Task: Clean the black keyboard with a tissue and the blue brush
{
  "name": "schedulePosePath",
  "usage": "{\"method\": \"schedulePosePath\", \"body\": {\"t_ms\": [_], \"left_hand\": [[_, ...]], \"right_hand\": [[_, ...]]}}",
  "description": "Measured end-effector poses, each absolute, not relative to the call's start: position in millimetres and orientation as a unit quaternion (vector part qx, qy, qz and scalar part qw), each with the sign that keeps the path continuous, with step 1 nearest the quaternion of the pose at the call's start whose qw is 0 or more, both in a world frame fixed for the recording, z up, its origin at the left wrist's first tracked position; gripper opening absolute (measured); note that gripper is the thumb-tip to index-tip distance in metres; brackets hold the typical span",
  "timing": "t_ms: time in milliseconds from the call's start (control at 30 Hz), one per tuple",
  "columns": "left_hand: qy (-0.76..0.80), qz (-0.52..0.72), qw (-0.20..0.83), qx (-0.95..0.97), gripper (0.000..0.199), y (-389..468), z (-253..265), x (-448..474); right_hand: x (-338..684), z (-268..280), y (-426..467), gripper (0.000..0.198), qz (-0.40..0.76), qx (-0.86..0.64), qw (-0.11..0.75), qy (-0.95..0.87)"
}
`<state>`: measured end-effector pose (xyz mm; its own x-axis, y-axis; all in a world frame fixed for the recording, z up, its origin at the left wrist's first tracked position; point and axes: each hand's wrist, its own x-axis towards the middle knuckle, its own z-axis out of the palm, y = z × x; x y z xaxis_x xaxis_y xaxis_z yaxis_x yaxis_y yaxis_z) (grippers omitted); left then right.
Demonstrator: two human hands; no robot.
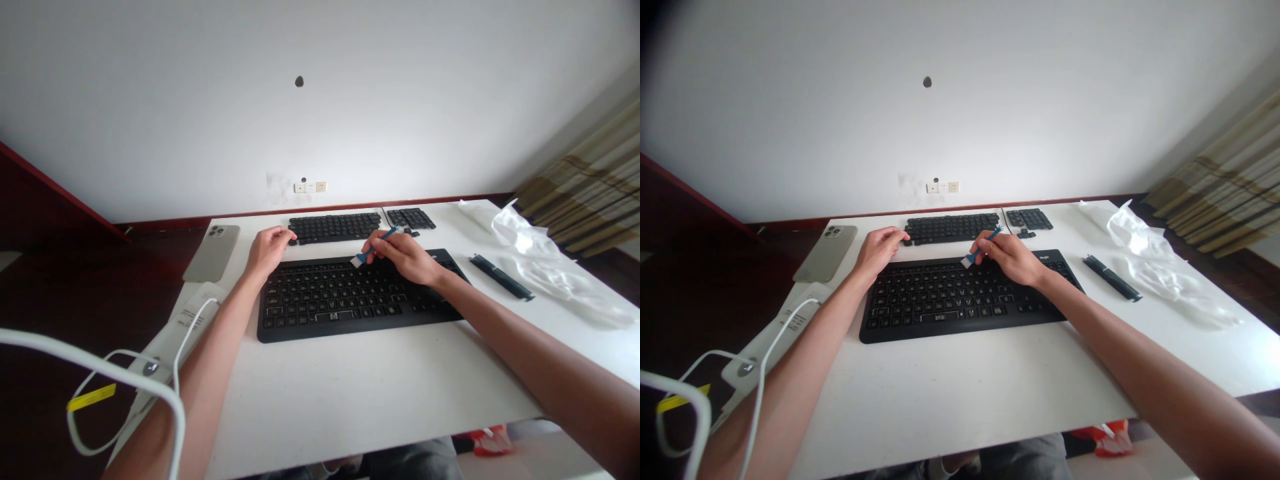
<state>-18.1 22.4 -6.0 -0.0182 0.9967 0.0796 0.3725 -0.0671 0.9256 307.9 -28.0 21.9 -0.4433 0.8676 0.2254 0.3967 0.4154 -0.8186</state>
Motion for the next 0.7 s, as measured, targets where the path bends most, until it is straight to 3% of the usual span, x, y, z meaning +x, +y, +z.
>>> {"method": "schedulePosePath", "body": {"t_ms": [700], "left_hand": [[0.575, 0.422, 0.361, 0.6, 0.03, 24.4, -8.2, -18.9]], "right_hand": [[309.5, 24.4, -27.0, 0.05, 0.339, -0.39, 0.299, -0.802]]}}
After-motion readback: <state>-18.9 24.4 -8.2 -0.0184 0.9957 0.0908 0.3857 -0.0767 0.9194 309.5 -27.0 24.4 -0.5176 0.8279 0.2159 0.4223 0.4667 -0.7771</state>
